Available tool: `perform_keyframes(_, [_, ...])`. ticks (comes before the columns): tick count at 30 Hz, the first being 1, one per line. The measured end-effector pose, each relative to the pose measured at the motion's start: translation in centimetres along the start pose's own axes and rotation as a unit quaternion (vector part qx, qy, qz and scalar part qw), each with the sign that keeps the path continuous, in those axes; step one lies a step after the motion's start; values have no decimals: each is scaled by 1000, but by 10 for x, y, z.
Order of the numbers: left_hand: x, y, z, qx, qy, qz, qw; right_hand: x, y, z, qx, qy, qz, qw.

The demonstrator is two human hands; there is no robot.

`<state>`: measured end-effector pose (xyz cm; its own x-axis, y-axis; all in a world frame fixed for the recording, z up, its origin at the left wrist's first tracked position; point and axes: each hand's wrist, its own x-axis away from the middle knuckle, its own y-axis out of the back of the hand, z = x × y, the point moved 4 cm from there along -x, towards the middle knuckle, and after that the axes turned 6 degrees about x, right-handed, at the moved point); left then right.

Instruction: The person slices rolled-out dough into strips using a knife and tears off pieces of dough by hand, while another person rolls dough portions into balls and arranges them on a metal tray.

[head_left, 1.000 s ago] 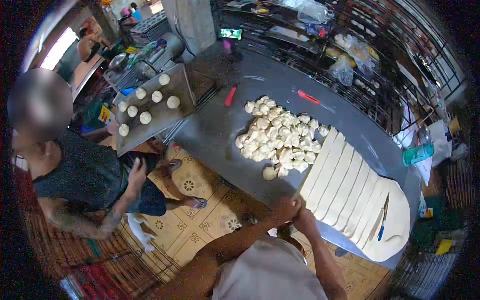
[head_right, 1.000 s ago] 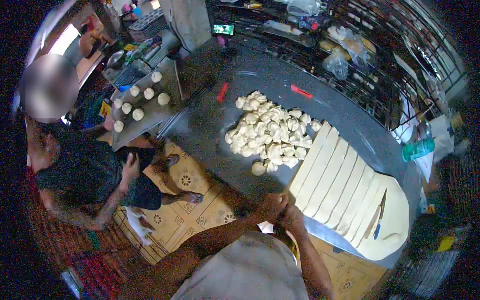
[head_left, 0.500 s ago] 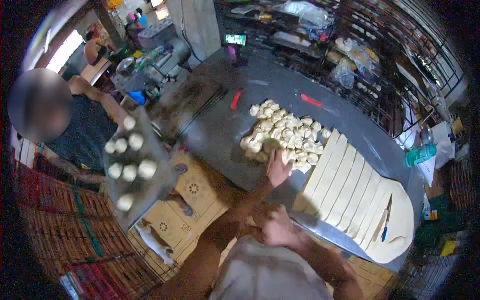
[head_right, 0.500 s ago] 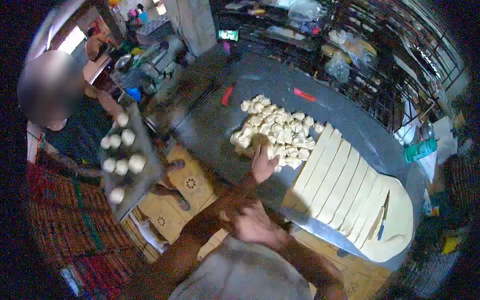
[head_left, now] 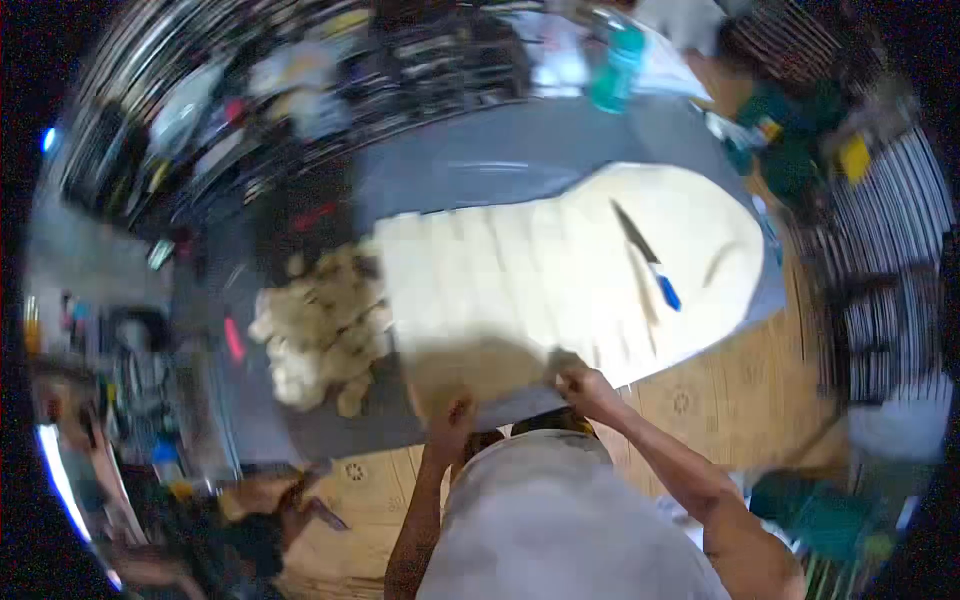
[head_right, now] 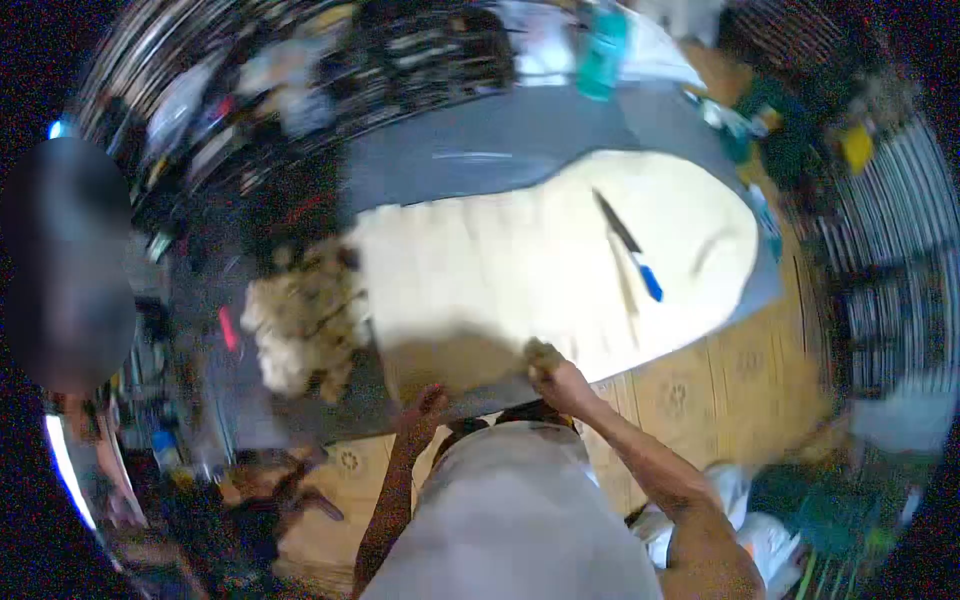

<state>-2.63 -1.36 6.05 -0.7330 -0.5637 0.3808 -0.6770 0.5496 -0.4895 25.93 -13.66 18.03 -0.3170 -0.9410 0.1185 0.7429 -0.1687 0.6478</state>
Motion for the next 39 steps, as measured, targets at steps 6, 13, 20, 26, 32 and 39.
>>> perform_keyframes(6, [-107, -113, -15, -219, 36, 60, 973, 10, 93, -106, -56, -219, -75, 971])
perform_keyframes(13, [-198, -255, -49, -342, 62, 117, 930, -5, 160, -151, 211, -181, -275, 920])
perform_keyframes(20, [-234, -286, -20, -379, 29, 198, 904, -5, 150, -148, 189, -157, -282, 927])
perform_keyframes(26, [-256, -355, -36, -459, -44, 196, 865, 0, 155, -161, 1, -209, -272, 939])
perform_keyframes(32, [-316, -411, 17, -684, -233, 226, 653, -7, 132, -182, -489, -325, -379, 715])
perform_keyframes(39, [-344, -458, -25, -779, -140, 367, 488, 2, 127, -181, -276, -339, -323, 840])
